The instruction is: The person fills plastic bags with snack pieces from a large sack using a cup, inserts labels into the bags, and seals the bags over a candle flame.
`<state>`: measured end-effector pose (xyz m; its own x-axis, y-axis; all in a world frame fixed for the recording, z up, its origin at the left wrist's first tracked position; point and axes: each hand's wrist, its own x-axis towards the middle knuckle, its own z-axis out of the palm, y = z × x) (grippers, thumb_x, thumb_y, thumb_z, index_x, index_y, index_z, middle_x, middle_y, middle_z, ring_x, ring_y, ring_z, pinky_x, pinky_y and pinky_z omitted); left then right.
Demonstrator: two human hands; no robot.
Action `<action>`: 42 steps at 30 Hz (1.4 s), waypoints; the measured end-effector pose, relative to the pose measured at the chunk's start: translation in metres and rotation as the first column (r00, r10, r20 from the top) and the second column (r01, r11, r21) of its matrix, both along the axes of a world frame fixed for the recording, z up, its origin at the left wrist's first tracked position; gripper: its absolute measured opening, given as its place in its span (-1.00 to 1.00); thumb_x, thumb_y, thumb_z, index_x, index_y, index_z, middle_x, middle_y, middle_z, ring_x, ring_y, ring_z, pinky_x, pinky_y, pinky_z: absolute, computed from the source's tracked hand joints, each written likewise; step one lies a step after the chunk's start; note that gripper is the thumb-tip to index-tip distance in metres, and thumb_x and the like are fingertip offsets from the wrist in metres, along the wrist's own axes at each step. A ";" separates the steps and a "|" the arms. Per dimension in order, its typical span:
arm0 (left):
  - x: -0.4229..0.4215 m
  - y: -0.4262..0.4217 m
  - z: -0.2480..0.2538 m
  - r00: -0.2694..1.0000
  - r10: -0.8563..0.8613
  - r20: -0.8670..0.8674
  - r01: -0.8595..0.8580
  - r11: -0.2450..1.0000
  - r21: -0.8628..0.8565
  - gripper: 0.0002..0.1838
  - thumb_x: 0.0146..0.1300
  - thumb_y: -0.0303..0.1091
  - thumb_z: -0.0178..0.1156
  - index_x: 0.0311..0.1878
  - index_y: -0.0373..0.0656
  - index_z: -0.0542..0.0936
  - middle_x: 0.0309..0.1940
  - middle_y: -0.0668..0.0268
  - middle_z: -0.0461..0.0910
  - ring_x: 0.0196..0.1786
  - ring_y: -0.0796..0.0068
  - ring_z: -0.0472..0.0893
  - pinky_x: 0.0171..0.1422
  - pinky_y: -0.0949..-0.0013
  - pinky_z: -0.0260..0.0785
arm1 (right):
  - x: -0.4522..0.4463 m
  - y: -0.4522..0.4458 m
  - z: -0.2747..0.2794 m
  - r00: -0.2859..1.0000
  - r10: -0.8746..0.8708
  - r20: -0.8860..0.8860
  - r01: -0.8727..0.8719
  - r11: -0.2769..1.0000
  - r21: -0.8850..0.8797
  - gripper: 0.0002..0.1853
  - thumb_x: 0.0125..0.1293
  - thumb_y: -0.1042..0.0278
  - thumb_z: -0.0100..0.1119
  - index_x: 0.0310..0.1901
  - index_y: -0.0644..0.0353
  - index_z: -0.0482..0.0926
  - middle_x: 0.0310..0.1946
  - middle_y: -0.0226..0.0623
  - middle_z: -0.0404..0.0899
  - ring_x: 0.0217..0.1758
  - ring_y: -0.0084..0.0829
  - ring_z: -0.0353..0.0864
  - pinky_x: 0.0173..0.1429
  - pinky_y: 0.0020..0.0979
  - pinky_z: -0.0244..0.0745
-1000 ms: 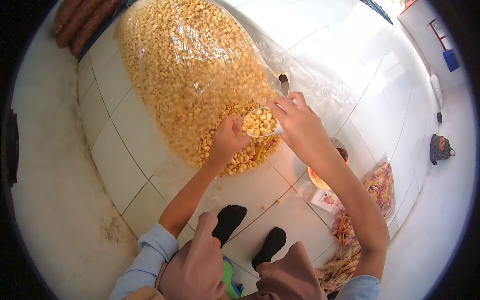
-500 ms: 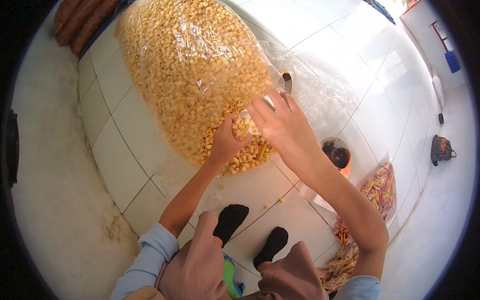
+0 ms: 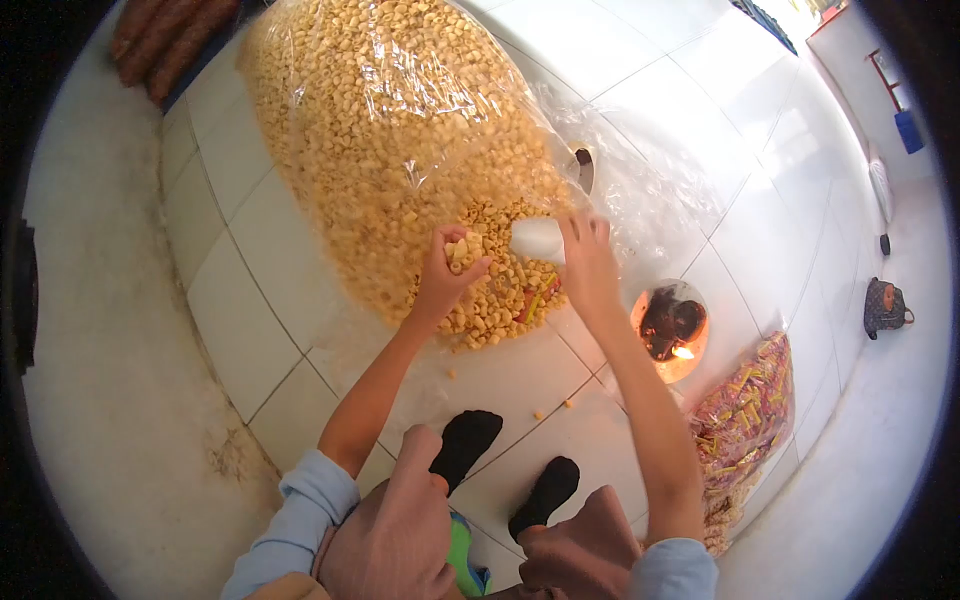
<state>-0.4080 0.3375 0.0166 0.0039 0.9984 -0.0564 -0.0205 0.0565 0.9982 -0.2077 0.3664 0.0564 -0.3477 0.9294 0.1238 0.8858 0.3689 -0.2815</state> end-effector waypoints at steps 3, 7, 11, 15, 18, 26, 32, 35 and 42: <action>-0.011 -0.001 -0.008 0.997 -0.059 0.056 0.061 0.997 -0.040 -0.59 0.15 -0.29 0.09 0.01 -0.17 0.20 -0.10 0.24 0.26 -0.17 0.49 0.42 -0.07 0.43 0.31 | -0.005 -0.023 -0.062 0.985 -0.138 -0.109 0.117 0.977 -0.178 -0.22 -0.25 0.59 0.31 0.13 0.15 0.25 0.05 -0.19 0.26 0.11 -0.09 0.18 0.13 -0.22 0.27; -0.021 -0.003 -0.016 0.990 -0.140 -0.018 0.138 0.987 -0.080 -0.67 0.29 -0.28 -0.22 0.08 -0.17 0.14 -0.05 0.22 0.17 -0.06 0.46 0.29 0.10 0.38 0.15 | -0.019 -0.029 -0.075 0.973 -0.148 -0.180 0.126 0.984 -0.125 -0.26 -0.16 0.50 0.32 0.15 0.15 0.24 0.09 -0.19 0.22 0.14 -0.09 0.17 0.16 -0.23 0.23; -0.016 0.001 -0.017 0.986 -0.149 -0.073 0.156 0.983 0.099 -0.68 0.30 -0.29 -0.31 0.08 -0.16 0.12 -0.06 0.22 0.17 -0.09 0.44 0.26 0.12 0.35 0.11 | -0.046 -0.017 -0.016 0.896 -0.006 -0.445 0.000 1.000 -0.012 -0.42 -0.02 0.38 0.28 0.09 0.08 0.32 0.12 -0.21 0.19 0.15 -0.17 0.19 0.18 -0.25 0.20; -0.011 0.000 -0.011 0.975 -0.222 0.025 0.222 0.975 0.000 -0.70 0.29 -0.39 -0.21 0.07 -0.15 0.11 -0.05 0.28 0.16 -0.14 0.51 0.26 0.02 0.42 0.15 | -0.058 -0.009 0.008 0.750 0.029 -0.661 -0.180 0.970 -0.161 -0.74 0.08 0.41 0.20 -0.16 0.15 0.47 0.08 -0.21 0.21 0.06 -0.29 0.34 0.03 -0.32 0.35; -0.005 0.002 -0.012 0.972 -0.217 0.090 0.212 0.975 0.061 -0.63 0.25 -0.43 -0.07 0.09 -0.15 0.11 -0.07 0.32 0.18 -0.17 0.55 0.27 -0.03 0.46 0.17 | -0.053 -0.005 0.013 0.772 0.041 -0.634 -0.179 0.972 -0.155 -0.88 0.12 0.46 0.14 -0.30 0.25 0.47 0.03 -0.21 0.26 -0.05 -0.36 0.44 -0.11 -0.39 0.45; 0.014 -0.025 0.082 0.928 -0.372 -0.002 0.362 0.902 0.237 -0.46 0.01 -0.33 0.31 0.07 -0.18 0.36 -0.35 0.41 0.39 -0.36 0.64 0.33 -0.26 0.54 0.26 | -0.024 -0.054 0.134 0.715 0.018 -0.699 -0.103 0.991 -0.079 -0.95 0.15 0.53 0.07 -0.34 0.29 0.44 -0.07 -0.29 0.34 -0.17 -0.44 0.48 -0.15 -0.45 0.50; 0.050 -0.052 0.201 0.818 -0.522 -0.242 0.548 0.835 0.051 -0.66 -0.02 -0.39 0.33 -0.14 -0.21 0.52 -0.49 0.40 0.51 -0.49 0.72 0.46 -0.40 0.67 0.29 | 0.017 -0.118 0.246 0.728 0.037 -0.685 0.003 0.998 0.057 -0.97 0.22 0.53 -0.03 -0.30 0.26 0.40 -0.08 -0.26 0.36 -0.11 -0.46 0.49 -0.09 -0.44 0.51; 0.083 -0.074 0.245 0.825 -0.553 -0.121 0.564 0.789 0.243 -0.64 -0.04 -0.31 0.35 -0.17 -0.22 0.52 -0.53 0.42 0.50 -0.48 0.80 0.44 -0.40 0.63 0.29 | 0.041 -0.154 0.296 0.673 0.052 -0.738 0.083 0.986 0.145 -0.95 0.27 0.54 -0.13 -0.29 0.28 0.36 -0.09 -0.24 0.37 -0.12 -0.47 0.49 -0.13 -0.47 0.50; 0.171 -0.142 0.308 0.738 -0.675 -0.015 0.592 0.637 0.493 -0.69 0.07 -0.30 0.27 -0.17 -0.26 0.50 -0.46 0.41 0.54 -0.40 0.75 0.47 -0.30 0.58 0.35 | 0.110 -0.253 0.366 0.776 0.024 -0.630 0.267 0.893 0.363 -0.90 0.30 0.44 -0.13 -0.21 0.24 0.36 -0.14 -0.29 0.38 -0.17 -0.49 0.46 -0.19 -0.47 0.48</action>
